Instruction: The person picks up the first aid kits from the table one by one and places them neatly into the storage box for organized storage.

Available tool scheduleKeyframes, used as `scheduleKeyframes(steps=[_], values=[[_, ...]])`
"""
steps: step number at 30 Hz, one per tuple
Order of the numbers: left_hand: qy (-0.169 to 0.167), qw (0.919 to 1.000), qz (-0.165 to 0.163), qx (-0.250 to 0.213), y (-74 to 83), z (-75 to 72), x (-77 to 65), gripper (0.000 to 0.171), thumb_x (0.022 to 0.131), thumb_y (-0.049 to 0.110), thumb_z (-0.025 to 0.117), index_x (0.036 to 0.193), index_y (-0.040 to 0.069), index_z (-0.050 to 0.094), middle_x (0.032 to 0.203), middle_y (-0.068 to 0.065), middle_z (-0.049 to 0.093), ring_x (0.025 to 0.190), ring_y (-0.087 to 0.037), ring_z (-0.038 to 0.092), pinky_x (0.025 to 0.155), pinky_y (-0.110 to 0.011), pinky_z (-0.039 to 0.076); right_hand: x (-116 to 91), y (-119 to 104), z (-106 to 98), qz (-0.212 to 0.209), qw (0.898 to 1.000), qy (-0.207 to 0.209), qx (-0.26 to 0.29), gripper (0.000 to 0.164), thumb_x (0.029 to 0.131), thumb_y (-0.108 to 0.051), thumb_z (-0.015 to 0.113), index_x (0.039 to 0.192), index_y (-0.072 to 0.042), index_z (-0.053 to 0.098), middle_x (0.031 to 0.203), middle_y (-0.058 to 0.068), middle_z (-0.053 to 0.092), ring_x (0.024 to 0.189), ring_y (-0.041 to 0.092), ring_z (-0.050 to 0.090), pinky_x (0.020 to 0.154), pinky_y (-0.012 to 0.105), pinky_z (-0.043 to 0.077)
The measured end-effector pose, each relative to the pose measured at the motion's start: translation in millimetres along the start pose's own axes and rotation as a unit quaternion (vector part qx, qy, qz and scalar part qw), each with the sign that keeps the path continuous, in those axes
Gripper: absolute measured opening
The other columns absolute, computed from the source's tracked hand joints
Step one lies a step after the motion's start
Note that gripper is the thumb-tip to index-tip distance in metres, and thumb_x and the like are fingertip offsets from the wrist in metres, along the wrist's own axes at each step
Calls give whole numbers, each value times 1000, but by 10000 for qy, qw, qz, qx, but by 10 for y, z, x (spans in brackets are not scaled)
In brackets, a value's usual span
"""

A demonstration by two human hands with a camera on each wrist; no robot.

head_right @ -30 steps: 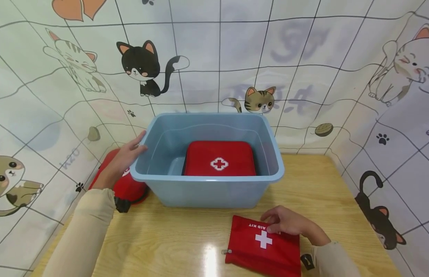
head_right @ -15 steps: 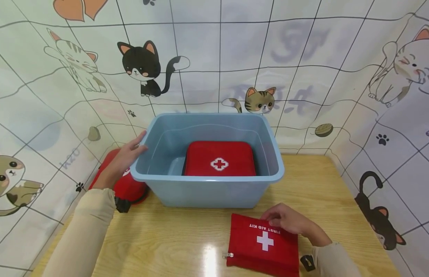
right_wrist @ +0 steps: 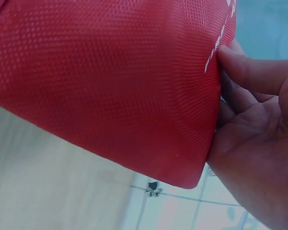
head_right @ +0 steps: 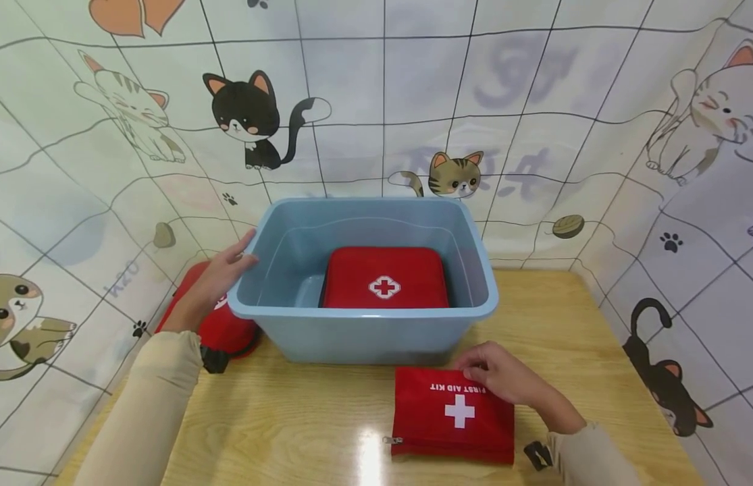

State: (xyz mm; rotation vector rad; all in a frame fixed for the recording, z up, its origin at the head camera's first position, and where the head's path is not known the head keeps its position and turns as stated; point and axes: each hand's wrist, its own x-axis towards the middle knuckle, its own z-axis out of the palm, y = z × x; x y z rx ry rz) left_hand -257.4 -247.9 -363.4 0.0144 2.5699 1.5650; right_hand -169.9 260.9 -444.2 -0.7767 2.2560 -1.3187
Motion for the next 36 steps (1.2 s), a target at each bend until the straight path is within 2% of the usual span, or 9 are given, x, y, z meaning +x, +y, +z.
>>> scheduleKeyframes(steps=[6,12,16,25,31,36], values=[[1,10000,16,-2,-8,7,-8,71,102,37,53,155,49,7,164,-10,21,142,-43,32,105,-58,42,10,-287,-34,-59,9996,80,-282,21,94,-4,64,115,-4,71,100,4,72,85,15,68,72,30,60],[-22,10000,28,-11,-17,0,-11,71,102,36,53,154,50,7,164,-11,21,142,-44,32,105,-58,41,-18,-572,-86,-345,9977,177,-559,22,95,-2,63,115,-5,72,103,3,71,87,16,66,73,29,59],[-18,10000,30,1,-13,-3,-1,71,102,37,53,154,50,7,164,-11,21,141,-44,33,104,-58,43,-44,-759,-128,-497,9967,188,-608,23,95,-1,62,116,-5,71,105,5,69,89,16,66,72,30,60],[-1,10000,-9,42,-29,-10,22,71,102,38,53,154,50,7,164,-11,21,141,-43,33,104,-57,43,-58,-1114,-232,-541,9957,267,-710,24,93,-2,65,117,-6,69,107,11,66,92,15,66,71,30,60],[12,10000,-45,53,-22,-28,9,71,102,38,53,153,52,7,164,-9,20,142,-43,32,104,-58,42,-33,-1323,-305,-772,9912,510,-951,24,92,1,66,115,-5,70,104,10,66,89,14,66,68,30,60],[-8,10000,-28,40,-27,-21,6,71,102,38,53,154,52,7,165,-9,19,142,-44,32,104,-58,42,-3,-1413,-351,-975,9873,837,-930,26,91,8,63,113,-2,71,102,8,67,84,14,67,65,32,61]])
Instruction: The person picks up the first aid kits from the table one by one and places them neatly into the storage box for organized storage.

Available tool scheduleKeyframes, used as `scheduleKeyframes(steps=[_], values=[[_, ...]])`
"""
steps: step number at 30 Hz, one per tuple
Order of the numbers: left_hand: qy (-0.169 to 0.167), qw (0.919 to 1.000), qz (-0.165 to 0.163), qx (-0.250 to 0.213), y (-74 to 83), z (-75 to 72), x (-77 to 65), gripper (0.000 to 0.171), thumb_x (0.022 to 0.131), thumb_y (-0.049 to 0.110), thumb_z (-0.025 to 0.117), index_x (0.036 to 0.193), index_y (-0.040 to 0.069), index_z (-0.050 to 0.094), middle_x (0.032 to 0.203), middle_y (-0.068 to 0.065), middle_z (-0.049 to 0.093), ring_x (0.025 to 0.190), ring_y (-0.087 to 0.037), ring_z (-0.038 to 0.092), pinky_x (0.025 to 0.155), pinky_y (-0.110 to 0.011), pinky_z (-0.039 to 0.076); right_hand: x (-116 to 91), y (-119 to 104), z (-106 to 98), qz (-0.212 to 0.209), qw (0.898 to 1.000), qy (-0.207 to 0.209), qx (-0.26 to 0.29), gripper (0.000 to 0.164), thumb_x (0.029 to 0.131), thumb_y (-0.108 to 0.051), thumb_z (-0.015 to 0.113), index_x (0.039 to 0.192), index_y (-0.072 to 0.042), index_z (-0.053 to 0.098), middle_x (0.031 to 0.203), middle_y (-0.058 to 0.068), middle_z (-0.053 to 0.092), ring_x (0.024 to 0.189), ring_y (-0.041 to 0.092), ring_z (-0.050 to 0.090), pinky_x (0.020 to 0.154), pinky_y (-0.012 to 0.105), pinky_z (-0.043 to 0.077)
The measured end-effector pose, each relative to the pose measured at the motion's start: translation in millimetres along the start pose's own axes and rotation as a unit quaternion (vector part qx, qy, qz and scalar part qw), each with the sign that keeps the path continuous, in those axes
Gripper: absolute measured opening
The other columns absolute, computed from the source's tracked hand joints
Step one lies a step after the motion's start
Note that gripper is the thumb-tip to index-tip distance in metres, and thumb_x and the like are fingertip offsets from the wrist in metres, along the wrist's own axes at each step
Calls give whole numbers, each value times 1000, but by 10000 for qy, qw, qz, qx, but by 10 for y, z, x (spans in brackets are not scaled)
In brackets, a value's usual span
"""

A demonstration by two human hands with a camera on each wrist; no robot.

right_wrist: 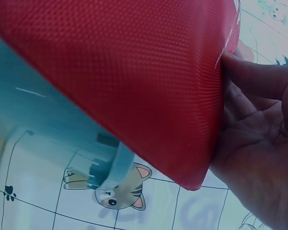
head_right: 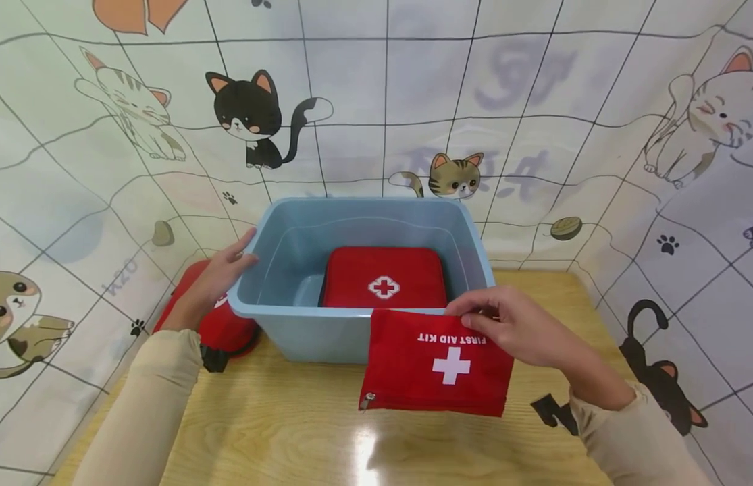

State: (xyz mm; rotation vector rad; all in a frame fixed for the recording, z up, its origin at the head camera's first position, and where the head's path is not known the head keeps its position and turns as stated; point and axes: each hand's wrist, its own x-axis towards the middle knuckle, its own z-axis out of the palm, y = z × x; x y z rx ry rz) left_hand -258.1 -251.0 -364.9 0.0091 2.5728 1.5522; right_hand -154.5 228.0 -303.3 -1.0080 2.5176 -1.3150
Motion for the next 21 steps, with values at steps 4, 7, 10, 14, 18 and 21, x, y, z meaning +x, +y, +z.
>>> scheduleKeyframes(steps=[4,7,10,14,18,21], values=[[14,10000,21,-19,-2,2,7,71,102,38,54,154,51,7,165,-8,19,142,-43,32,103,-58,44,45,-43,-42,29,9989,446,-145,25,90,7,66,112,-3,72,97,4,71,77,17,69,62,32,60],[8,10000,81,-55,4,8,2,71,102,37,53,155,49,8,164,-9,21,142,-44,32,104,-58,42,67,-56,-73,226,9970,726,-122,25,91,5,66,115,-1,70,95,2,72,75,18,71,61,33,60],[16,9999,125,-56,8,20,-6,71,102,37,53,156,47,8,163,-10,23,141,-44,34,104,-59,42,89,-56,-104,462,9945,928,147,27,94,2,64,121,3,66,97,2,72,77,20,72,62,35,61],[12,9999,134,-81,7,10,-2,70,102,36,53,157,44,9,163,-11,23,141,-44,34,105,-59,41,136,-51,-156,693,9892,1241,367,29,96,-3,63,125,1,62,101,1,71,82,22,72,63,38,61],[-61,9997,133,-181,1,-16,16,68,103,32,50,158,42,10,164,-13,20,142,-45,31,106,-60,39,180,-37,-192,808,9825,1629,394,31,99,-9,60,129,-3,60,106,0,69,86,20,70,66,36,61],[-106,9997,80,-212,-3,-21,30,68,104,31,49,158,41,9,164,-13,19,143,-45,31,107,-60,38,217,-22,-196,792,9766,1942,466,34,100,-9,58,133,-4,59,110,0,68,90,17,70,67,34,61]])
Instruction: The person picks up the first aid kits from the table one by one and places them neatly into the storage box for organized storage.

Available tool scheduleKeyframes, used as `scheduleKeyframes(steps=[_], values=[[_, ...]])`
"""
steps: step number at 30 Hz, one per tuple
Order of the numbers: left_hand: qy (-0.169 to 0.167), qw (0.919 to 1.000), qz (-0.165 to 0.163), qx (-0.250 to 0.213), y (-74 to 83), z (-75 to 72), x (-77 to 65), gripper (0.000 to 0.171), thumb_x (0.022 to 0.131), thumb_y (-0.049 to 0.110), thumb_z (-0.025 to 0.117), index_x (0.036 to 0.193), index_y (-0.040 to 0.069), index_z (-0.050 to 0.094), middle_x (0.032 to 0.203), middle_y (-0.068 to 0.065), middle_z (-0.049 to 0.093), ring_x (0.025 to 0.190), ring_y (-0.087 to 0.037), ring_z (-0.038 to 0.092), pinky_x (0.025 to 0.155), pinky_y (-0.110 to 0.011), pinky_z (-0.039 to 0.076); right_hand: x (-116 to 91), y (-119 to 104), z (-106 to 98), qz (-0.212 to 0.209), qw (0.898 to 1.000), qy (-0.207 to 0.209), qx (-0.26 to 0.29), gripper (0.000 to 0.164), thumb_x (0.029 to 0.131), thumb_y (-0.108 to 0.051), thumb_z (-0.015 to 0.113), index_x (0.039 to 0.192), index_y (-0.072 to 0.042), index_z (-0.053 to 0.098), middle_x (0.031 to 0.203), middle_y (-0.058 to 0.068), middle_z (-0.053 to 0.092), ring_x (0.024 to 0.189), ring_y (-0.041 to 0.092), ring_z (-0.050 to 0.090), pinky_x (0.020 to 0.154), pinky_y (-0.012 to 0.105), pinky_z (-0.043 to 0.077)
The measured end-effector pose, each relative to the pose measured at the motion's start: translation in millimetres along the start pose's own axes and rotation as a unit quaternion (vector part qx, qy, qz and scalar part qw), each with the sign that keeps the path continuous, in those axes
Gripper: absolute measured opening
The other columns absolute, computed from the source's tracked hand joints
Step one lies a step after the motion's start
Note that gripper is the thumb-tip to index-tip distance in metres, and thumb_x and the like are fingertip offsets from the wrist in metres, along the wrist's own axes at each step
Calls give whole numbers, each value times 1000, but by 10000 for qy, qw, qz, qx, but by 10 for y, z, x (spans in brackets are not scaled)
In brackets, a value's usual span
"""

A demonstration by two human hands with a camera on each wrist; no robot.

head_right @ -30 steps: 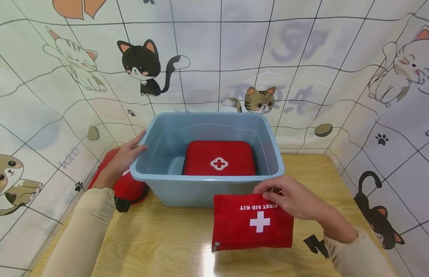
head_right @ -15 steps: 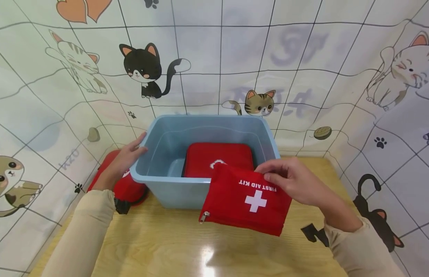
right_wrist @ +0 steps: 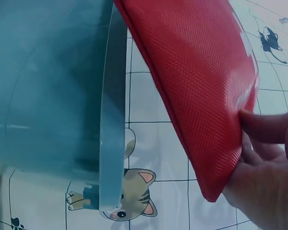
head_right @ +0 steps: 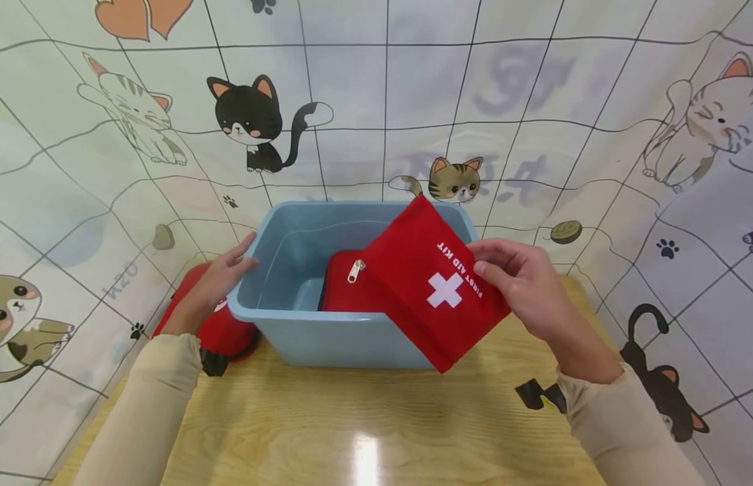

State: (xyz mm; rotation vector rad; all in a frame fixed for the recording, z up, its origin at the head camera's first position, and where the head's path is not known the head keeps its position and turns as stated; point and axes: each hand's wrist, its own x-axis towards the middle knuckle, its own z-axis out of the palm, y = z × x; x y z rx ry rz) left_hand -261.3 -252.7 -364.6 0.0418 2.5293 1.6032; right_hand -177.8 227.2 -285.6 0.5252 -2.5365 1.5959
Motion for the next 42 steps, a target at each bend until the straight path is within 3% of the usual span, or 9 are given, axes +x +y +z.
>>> scheduleKeyframes(steps=[5,12,18,29,34,42], values=[[16,10000,12,24,3,11,-1,68,104,32,50,158,42,9,164,-13,19,143,-45,30,107,-61,38,77,-3,31,186,9964,449,695,36,99,-10,60,134,-3,59,113,0,68,96,16,68,68,32,60],[61,9999,37,98,21,23,-26,69,103,32,50,157,44,8,164,-14,21,141,-45,33,106,-60,40,169,7,16,419,9796,632,1861,35,97,-13,63,131,-6,61,116,2,66,101,17,63,70,29,60],[44,9999,22,88,17,20,-24,69,104,32,50,157,43,8,164,-13,21,141,-45,33,106,-60,40,224,16,12,775,9714,859,2071,42,97,-17,64,137,-9,56,124,2,58,110,18,55,72,27,59],[29,10000,-30,39,-7,6,2,69,103,33,51,156,45,7,166,-9,16,144,-44,27,108,-60,37,329,75,98,912,9590,1203,2398,49,97,-19,64,142,-9,51,126,1,54,114,18,52,76,23,57],[50,10000,-7,80,3,19,-12,70,103,33,52,156,46,7,165,-10,18,143,-45,30,106,-59,39,373,104,141,1206,9481,1293,2645,49,97,-19,63,144,-11,50,129,0,51,117,16,49,77,22,57],[50,10000,27,80,17,23,-24,71,103,32,51,158,40,7,164,-13,19,142,-45,31,106,-60,39,436,151,265,1500,9455,1293,2585,50,101,-15,57,148,-8,44,124,-1,52,114,15,50,79,21,56]])
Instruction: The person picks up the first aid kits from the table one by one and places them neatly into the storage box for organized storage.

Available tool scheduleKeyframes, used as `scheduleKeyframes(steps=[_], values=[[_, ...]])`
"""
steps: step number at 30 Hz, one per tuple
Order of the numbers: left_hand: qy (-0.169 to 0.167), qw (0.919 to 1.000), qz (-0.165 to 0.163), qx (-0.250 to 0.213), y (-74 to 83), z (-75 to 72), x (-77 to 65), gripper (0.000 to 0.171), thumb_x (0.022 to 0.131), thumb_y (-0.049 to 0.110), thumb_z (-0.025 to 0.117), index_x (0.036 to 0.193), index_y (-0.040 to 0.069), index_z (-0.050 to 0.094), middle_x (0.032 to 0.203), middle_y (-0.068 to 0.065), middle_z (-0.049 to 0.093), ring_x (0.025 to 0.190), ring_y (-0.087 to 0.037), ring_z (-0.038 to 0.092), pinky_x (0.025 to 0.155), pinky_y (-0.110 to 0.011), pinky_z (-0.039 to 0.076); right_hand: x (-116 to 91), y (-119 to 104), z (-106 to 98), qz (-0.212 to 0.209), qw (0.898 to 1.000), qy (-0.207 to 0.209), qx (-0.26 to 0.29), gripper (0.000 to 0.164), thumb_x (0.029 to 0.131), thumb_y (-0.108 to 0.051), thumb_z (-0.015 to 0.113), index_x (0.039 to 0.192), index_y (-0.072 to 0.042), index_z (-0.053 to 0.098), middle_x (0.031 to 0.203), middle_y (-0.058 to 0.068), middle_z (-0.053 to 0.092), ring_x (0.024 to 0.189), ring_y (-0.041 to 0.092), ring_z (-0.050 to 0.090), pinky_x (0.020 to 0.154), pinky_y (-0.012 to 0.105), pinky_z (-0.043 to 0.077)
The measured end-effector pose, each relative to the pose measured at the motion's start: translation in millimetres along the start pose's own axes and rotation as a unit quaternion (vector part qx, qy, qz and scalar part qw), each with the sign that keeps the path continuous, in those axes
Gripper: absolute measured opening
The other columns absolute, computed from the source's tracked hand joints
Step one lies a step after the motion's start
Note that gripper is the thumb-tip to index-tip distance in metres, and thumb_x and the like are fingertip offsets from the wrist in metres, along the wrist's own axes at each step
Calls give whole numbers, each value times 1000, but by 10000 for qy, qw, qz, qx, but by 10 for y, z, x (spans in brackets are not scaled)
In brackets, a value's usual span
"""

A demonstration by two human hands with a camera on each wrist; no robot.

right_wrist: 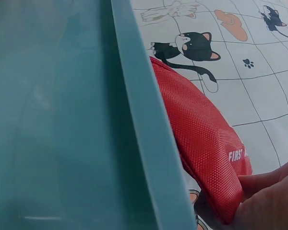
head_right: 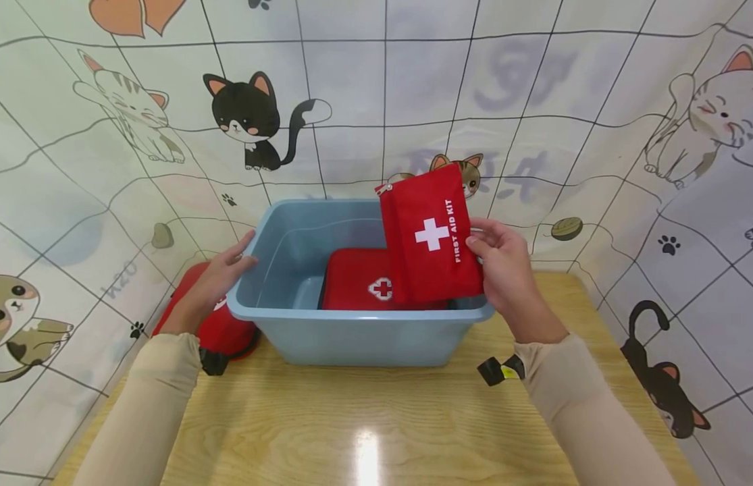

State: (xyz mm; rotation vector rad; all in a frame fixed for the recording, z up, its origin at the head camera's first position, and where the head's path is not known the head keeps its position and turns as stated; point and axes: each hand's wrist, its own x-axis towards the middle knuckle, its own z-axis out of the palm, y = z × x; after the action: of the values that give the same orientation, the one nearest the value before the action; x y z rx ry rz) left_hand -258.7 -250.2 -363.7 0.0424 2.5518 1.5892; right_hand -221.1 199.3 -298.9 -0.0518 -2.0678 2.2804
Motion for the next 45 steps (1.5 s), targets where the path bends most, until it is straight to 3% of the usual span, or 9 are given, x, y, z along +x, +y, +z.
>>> scheduleKeyframes(steps=[5,12,16,20,25,33,39,41,45], values=[[15,10000,1,24,-2,-10,-2,71,103,31,51,158,39,8,164,-12,19,143,-45,30,106,-60,39,34,62,56,7,10000,73,41,45,101,-12,56,145,-8,46,124,0,54,113,16,51,80,20,55],[-1,10000,-69,14,-22,-5,15,71,103,32,52,157,43,7,165,-10,17,144,-44,29,107,-60,39,74,118,84,285,9996,92,-8,54,101,-18,57,151,-11,40,147,11,41,117,15,50,81,19,54],[-6,10000,-95,-4,-25,-10,25,71,103,32,52,156,45,7,165,-10,17,143,-44,29,106,-59,40,94,158,71,236,9997,77,48,47,101,-13,57,146,-9,45,136,9,48,114,15,51,81,19,55],[-46,9999,-107,-52,-1,-17,27,71,104,29,50,158,39,7,165,-13,17,143,-45,29,107,-60,39,108,205,33,-109,9976,51,-686,48,100,-15,59,145,-9,45,132,9,54,117,20,55,96,28,52],[-60,9999,-102,-82,2,-19,30,70,104,29,50,159,38,7,165,-13,17,144,-45,29,107,-60,38,105,234,-18,-397,9800,106,-1949,68,98,-32,63,156,-14,32,154,16,39,138,35,42,109,56,37],[-50,10000,-35,-75,-36,-20,35,70,104,31,51,158,40,7,165,-10,17,144,-44,28,107,-60,39,117,251,-94,-977,9642,131,-2462,72,97,-29,65,157,-11,29,157,19,34,144,40,33,112,61,31],[4,10000,-51,-9,-35,-13,16,70,103,32,52,156,46,7,165,-10,17,144,-44,27,107,-60,38,197,337,-236,-1143,9205,347,-3721,83,95,-33,65,160,-11,19,160,24,22,145,47,20,108,73,22],[25,10000,-69,32,-28,-8,4,70,103,33,52,155,47,7,165,-9,17,144,-44,28,107,-60,38,227,371,-290,-776,9262,113,-3688,90,95,-36,64,162,-14,8,162,26,14,145,51,17,106,75,23],[31,9999,-93,56,-19,3,4,71,102,34,53,155,47,7,165,-9,17,144,-44,28,106,-60,39,247,415,-377,290,9531,-574,-2957,101,96,-40,62,159,-22,-15,162,28,-1,142,57,16,104,72,29]])
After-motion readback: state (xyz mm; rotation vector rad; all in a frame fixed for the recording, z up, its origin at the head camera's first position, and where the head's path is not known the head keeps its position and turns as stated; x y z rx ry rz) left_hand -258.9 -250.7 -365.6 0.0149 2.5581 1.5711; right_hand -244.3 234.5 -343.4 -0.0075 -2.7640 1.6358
